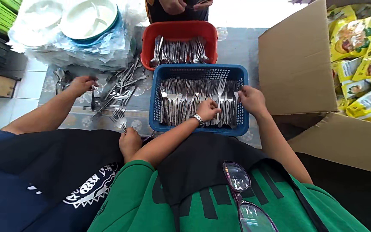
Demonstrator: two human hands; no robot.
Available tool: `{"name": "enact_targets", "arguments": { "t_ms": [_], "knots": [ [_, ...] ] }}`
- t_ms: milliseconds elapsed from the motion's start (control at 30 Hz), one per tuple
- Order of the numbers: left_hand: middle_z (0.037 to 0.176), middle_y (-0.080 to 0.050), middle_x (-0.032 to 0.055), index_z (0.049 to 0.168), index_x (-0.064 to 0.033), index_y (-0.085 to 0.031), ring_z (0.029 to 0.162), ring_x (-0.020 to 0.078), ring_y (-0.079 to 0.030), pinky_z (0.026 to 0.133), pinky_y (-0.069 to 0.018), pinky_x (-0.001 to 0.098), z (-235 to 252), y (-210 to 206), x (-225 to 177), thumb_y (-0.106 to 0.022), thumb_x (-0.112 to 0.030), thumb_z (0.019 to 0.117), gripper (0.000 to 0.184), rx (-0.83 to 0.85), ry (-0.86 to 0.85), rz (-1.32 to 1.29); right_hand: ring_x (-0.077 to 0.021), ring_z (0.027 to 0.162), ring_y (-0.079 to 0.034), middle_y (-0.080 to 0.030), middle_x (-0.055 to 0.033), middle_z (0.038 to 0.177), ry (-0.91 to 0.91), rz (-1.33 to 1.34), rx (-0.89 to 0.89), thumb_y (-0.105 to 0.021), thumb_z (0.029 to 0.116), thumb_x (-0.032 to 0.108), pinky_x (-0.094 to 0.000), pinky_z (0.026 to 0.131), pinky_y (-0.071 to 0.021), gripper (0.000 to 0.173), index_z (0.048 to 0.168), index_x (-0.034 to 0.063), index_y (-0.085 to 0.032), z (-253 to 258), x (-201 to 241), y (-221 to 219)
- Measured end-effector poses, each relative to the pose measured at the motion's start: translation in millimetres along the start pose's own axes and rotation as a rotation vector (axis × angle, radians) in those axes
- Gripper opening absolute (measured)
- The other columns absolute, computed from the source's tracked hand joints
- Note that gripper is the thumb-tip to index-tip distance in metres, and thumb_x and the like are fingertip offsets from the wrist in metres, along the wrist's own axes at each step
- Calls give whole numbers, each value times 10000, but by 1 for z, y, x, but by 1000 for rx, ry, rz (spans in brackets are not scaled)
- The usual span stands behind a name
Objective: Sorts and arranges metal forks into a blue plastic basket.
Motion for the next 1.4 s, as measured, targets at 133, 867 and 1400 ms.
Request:
{"name": "enact_targets", "arguments": {
  "t_ms": [133,867,1400],
  "knots": [
    [1115,-694,226,1351,69,-544,835,232,-715,786,-605,385,20,-21,0,-687,-109,993,425,87,31,52,-528,1101,-648,-700,-303,1118,59,-188,-244,-581,1055,215,-705,889,-487,353,1327,-3,-638,-1,2,-11],
    [1138,-718,171,1232,19,-665,961,247,-707,892,-562,436,-51,104,11,-637,-172,1012,293,-555,-161,214,-489,1031,-674,-714,-260,1083,406,-223,-419,-589,1006,146,-634,840,-520,233,1114,-16,-716,-16,-17,-51],
    [1363,-570,357,1395,87,-547,1317,487,-534,1098,-376,657,-63,171,86,-223,-509,1122,732,-711,285,189,-477,1264,-555,-627,-272,1303,217,12,-548,-575,1021,192,-598,1073,-426,315,1228,-22,-677,-21,-30,-40]
  ]
}}
Point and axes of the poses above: each hand's wrist, its own z-axis towards the middle knuckle, its own y-axis out of the back of the hand, x = y × z, the point moved 2 cm from there along z, towards the middle knuckle
